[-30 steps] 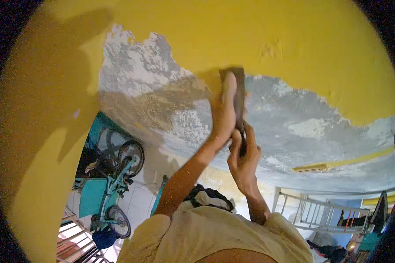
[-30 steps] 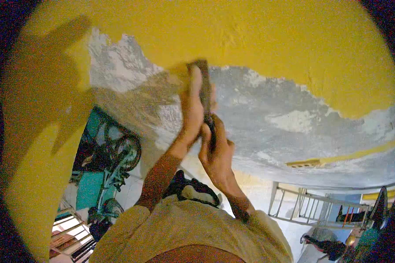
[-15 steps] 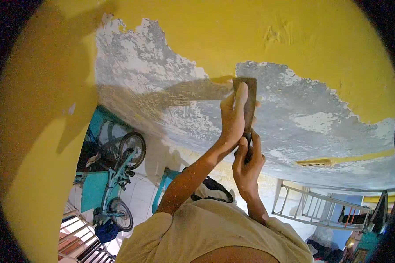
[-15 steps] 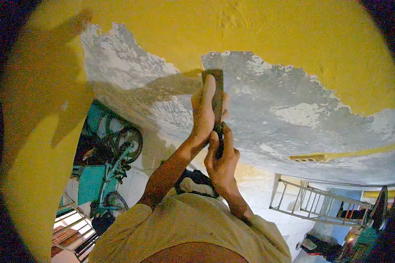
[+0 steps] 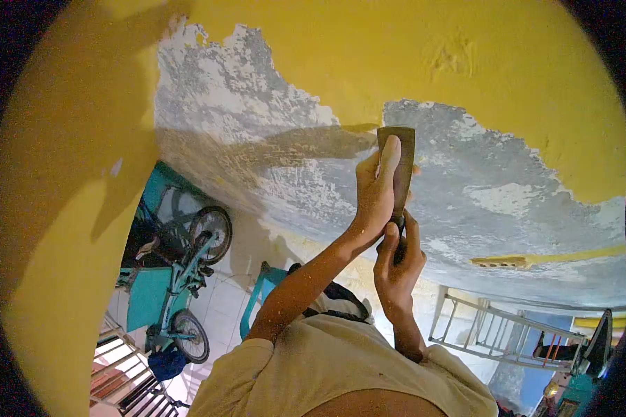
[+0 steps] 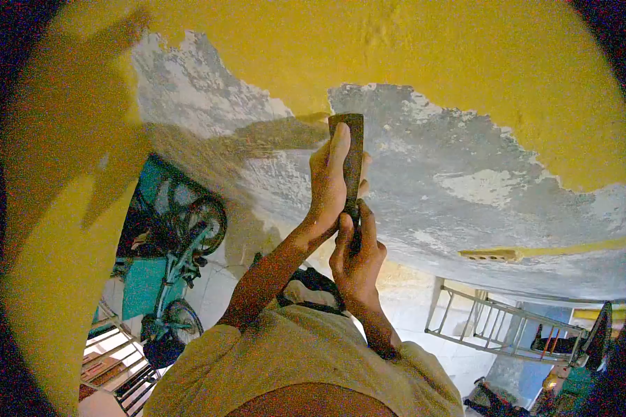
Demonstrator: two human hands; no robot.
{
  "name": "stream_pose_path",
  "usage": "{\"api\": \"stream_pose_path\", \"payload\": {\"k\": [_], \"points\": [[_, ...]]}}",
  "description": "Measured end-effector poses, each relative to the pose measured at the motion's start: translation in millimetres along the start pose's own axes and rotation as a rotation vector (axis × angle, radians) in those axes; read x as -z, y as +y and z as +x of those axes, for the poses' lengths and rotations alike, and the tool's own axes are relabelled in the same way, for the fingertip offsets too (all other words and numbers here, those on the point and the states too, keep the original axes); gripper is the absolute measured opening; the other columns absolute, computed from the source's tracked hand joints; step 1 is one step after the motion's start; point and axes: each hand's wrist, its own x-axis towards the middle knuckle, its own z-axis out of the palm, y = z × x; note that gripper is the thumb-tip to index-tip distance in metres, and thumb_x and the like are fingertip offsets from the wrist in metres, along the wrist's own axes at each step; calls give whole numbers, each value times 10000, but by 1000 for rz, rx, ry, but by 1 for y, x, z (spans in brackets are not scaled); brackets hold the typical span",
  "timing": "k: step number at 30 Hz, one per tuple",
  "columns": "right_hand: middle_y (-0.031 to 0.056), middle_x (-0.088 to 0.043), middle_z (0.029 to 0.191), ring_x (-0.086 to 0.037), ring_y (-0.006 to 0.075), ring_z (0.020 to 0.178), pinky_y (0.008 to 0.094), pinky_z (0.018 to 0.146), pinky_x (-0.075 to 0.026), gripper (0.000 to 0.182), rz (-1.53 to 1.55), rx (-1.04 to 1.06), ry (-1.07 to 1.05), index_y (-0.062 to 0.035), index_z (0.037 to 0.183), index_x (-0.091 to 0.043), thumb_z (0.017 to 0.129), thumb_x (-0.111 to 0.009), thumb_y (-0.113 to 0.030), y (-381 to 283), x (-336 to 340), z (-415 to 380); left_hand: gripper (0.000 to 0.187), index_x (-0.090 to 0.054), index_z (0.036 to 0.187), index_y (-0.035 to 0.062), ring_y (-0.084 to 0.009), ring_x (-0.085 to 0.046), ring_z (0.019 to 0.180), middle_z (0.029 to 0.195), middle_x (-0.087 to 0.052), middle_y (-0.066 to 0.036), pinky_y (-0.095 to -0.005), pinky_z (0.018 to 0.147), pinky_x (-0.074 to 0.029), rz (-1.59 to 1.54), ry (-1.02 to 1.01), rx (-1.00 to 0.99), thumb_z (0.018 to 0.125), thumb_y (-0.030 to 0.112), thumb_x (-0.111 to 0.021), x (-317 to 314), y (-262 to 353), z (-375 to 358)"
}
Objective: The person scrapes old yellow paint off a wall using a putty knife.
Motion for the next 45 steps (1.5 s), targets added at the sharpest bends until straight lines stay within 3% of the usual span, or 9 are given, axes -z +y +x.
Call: {"api": "stream_pose_path", "payload": {"k": [7,8,14,21,26,32,39,41,45], "points": [[252,-618,804,-679,311,732,334,562,-499,320,100,-28,-8,14,1193,-456,904,-528,-102,-26,-11,-8,514,-585,717,49,-74,-413,368,507,-461,20,-212,340,-323,46,16,116,867,535,-512,7,21,-1],[243,-616,799,-674,326,707,338,552,-498,327,100,117,78,4,1199,-457,899,-535,-100,-20,-19,-8,512,-583,722,48,-71,-412,375,509,-463,20,-209,349,-329,50,-23,92,869,532,-511,11,23,1],[222,-622,756,-662,277,610,323,509,-478,277,65,140,99,8,1160,-490,904,-530,-89,16,6,-7,446,-553,841,80,-76,-463,487,705,-556,-33,-223,405,-377,49,-20,50,881,521,-501,-10,-9,-12],[225,-611,705,-627,308,527,329,460,-448,277,50,216,116,-18,1161,-498,910,-534,-129,13,8,2,452,-530,847,82,-79,-453,469,678,-545,-23,-221,401,-377,57,39,-45,876,533,-499,-8,-8,-4],[236,-626,780,-658,338,630,335,501,-480,270,36,223,109,-21,1161,-493,915,-520,-131,15,-2,8,464,-551,829,87,-73,-456,467,634,-535,-10,-220,410,-392,53,47,-43,865,548,-507,-2,-4,5],[241,-633,841,-673,328,723,356,547,-510,274,72,164,122,-6,1160,-493,900,-530,-84,-5,-7,2,463,-565,858,85,-71,-465,476,639,-541,-6,-227,410,-394,26,32,6,856,546,-524,-2,2,4],[221,-643,837,-683,297,751,321,582,-510,280,12,32,38,3,1162,-496,893,-535,-62,-24,-1,7,526,-517,740,114,-81,-407,417,546,-459,22,-218,374,-328,30,60,-25,827,632,-494,-7,16,2],[212,-643,822,-680,282,699,321,569,-509,286,38,97,58,-3,1171,-493,895,-535,-68,-7,-5,4,485,-549,859,98,-80,-495,510,690,-556,-14,-215,415,-391,48,-10,5,856,579,-493,0,8,3],[210,-633,782,-634,190,576,290,499,-464,294,-8,148,90,-7,1183,-487,902,-528,-80,-4,-8,5,455,-546,865,87,-83,-488,470,678,-567,-35,-222,392,-383,34,38,-62,885,536,-479,-5,14,4]]}}
